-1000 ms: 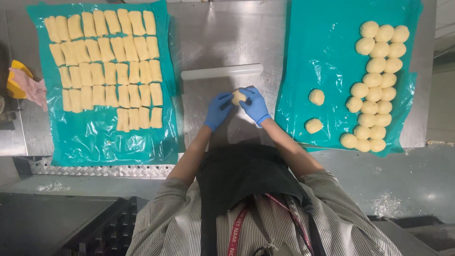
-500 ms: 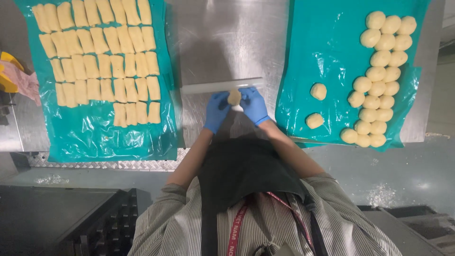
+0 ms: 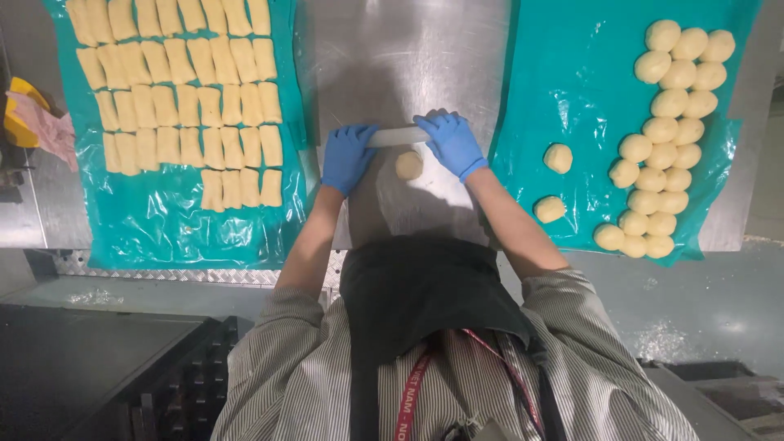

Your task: Rolling out dough balls with a rolling pin and shaping them into rolls.

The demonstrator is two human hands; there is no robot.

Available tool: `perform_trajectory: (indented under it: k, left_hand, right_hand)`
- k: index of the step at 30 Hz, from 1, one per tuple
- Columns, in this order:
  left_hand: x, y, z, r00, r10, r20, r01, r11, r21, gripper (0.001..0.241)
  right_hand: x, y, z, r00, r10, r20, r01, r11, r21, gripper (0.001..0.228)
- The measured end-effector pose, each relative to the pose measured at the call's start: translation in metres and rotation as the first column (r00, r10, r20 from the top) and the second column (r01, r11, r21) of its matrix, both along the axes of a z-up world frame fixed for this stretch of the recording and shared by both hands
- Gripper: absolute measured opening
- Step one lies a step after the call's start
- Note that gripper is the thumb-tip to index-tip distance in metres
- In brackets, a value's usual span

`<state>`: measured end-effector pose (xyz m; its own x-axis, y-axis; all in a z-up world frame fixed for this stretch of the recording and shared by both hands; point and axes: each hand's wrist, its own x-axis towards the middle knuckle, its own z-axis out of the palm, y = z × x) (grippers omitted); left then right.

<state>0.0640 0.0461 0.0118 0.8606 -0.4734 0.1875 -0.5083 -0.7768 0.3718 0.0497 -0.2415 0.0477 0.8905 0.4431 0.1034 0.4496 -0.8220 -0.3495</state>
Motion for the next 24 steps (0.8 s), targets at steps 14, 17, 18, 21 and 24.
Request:
perform_trajectory:
  k: [14,17,18,21,24]
  left_hand:
    - [-0.043,-0.025,0.018,0.976,0.01,-0.219,-0.009,1.0,0.005,0.071]
    - [-0.009,-0.032,0.02,0.964,0.071,-0.255,-0.042,0.992,0.116,0.077]
    - [0.003,-0.035,0.021,0.957,0.1,-0.273,-0.051,0.982,0.182,0.079]
    - [0.045,-0.038,0.022,0.952,0.149,-0.266,-0.082,0.965,0.248,0.079]
    - [0.079,-0.038,0.011,0.957,0.179,-0.226,-0.13,0.968,0.215,0.074]
  right_hand:
    - [-0.037,0.002,0.025,0.988,-0.088,-0.128,0.09,0.996,0.01,0.069]
    - [-0.007,0.004,0.001,0.976,-0.157,-0.151,0.144,0.985,-0.095,0.071]
    - [0.003,0.004,-0.009,0.974,-0.19,-0.123,0.17,0.974,-0.152,0.068]
    - [0.039,-0.001,-0.019,0.979,-0.186,-0.08,0.177,0.978,-0.106,0.065]
    - [0.08,-0.004,0.019,0.998,-0.058,-0.016,0.057,0.998,-0.013,0.063]
